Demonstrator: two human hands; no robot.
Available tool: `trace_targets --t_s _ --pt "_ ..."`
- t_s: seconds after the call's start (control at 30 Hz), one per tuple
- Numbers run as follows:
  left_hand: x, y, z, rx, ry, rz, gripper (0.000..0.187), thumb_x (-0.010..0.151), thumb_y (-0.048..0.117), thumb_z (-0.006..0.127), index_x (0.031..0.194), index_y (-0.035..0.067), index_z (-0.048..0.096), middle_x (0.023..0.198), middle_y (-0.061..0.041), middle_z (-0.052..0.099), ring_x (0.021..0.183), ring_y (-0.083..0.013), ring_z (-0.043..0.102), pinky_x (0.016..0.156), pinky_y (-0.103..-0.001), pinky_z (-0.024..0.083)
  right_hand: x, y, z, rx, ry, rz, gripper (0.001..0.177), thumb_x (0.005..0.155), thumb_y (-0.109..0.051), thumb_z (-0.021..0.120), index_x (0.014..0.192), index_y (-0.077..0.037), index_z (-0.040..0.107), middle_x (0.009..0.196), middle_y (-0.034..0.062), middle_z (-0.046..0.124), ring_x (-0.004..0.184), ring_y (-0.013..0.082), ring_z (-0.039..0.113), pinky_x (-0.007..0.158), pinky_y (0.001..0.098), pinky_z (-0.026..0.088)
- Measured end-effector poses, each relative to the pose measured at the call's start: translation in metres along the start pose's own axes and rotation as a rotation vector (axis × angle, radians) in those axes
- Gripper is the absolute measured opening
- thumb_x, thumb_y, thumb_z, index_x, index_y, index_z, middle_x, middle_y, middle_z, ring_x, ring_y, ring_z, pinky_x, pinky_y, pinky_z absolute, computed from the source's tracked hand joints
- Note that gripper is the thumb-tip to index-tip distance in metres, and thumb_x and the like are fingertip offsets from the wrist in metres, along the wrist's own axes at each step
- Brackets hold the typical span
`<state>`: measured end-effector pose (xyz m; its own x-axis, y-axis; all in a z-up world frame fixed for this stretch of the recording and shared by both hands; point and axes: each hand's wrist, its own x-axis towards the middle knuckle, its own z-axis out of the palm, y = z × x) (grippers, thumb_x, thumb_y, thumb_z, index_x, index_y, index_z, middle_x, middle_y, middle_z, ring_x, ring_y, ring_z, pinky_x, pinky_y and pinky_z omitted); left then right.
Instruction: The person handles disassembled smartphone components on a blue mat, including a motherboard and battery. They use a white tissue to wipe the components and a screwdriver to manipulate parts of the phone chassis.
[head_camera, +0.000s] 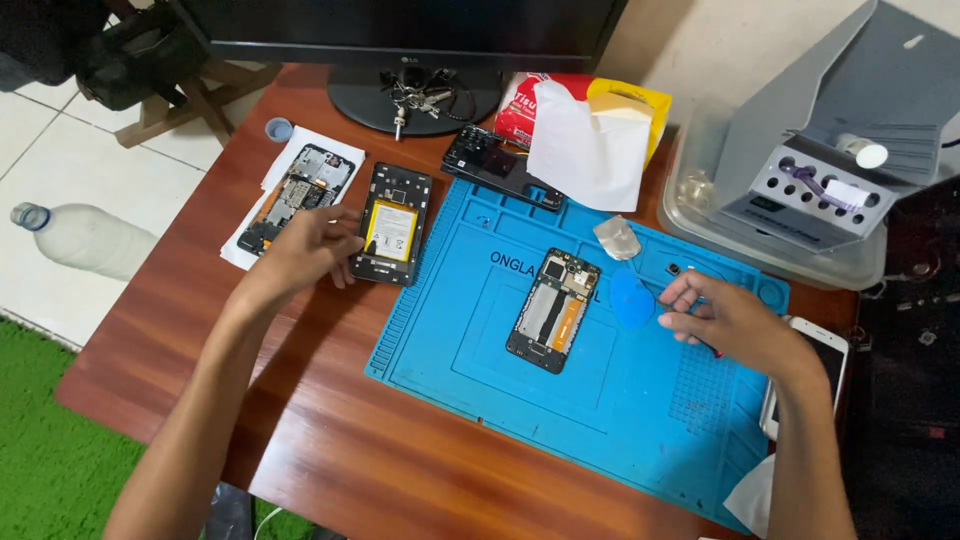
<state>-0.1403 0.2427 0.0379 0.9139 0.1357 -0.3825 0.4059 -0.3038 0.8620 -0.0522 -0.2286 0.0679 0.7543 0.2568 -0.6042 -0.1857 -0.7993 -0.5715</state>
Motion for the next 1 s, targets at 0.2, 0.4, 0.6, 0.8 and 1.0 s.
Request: trace_targets --t_s 0.2,0.4,0.6,0.8,1.0 --pt "0.014 -0.011 -0.003 0.027 -0.052 0.019 0.045 0.098 0.002 0.054 0.141 -0.010 0.047 0.091 -0.024 0.071 0.053 -0.0223 0.061 0.048 -0.030 0.052 0.002 0.002 0.009 -0.174 0.017 -0.117 0.018 0.090 -0.021 0.074 0.106 -0.014 0.077 0.096 0.0023 0.073 0.090 0.0145 0.068 0.083 0.0296 0.055" --pt "0.003 0.012 0.001 0.252 -0.022 -0.013 0.026 0.102 0.007 0.054 0.126 -0.001 0.058 0.069 -0.017 0.066 0.053 -0.0241 0.062 0.050 -0.035 0.048 0.007 0.011 0.010 -0.191 0.053 -0.177 0.019 0.089 -0.026 0.075 0.105 -0.014 0.075 0.094 0.0012 0.072 0.089 0.0149 0.066 0.081 0.0302 0.053" --pt "0.027 -0.006 0.007 0.467 0.039 0.003 0.041 0.099 0.003 0.058 0.137 -0.009 0.054 0.080 -0.028 0.073 0.052 -0.0341 0.072 0.051 -0.042 0.055 -0.009 -0.019 0.028 -0.148 0.132 -0.253 0.029 0.086 -0.027 0.080 0.107 -0.009 0.072 0.099 0.0187 0.075 0.100 0.0348 0.070 0.086 0.0496 0.056" --pt "0.022 0.010 0.020 0.634 0.083 -0.050 0.039 0.102 0.010 0.058 0.138 -0.003 0.054 0.106 -0.030 0.070 0.074 -0.0372 0.076 0.061 -0.047 0.062 0.004 -0.005 0.038 -0.210 0.128 -0.262 0.024 0.089 -0.016 0.077 0.108 -0.005 0.067 0.097 0.0203 0.072 0.095 0.0345 0.073 0.080 0.0459 0.060" --pt "0.016 -0.001 0.043 0.982 0.326 0.090 0.041 0.103 0.040 0.060 0.130 0.009 0.062 0.118 -0.024 0.067 0.095 -0.0533 0.071 0.080 -0.062 0.055 0.001 -0.011 0.039 -0.283 0.167 -0.280 0.026 0.084 -0.017 0.081 0.104 -0.008 0.067 0.094 0.0159 0.072 0.090 0.0297 0.075 0.074 0.0413 0.062"
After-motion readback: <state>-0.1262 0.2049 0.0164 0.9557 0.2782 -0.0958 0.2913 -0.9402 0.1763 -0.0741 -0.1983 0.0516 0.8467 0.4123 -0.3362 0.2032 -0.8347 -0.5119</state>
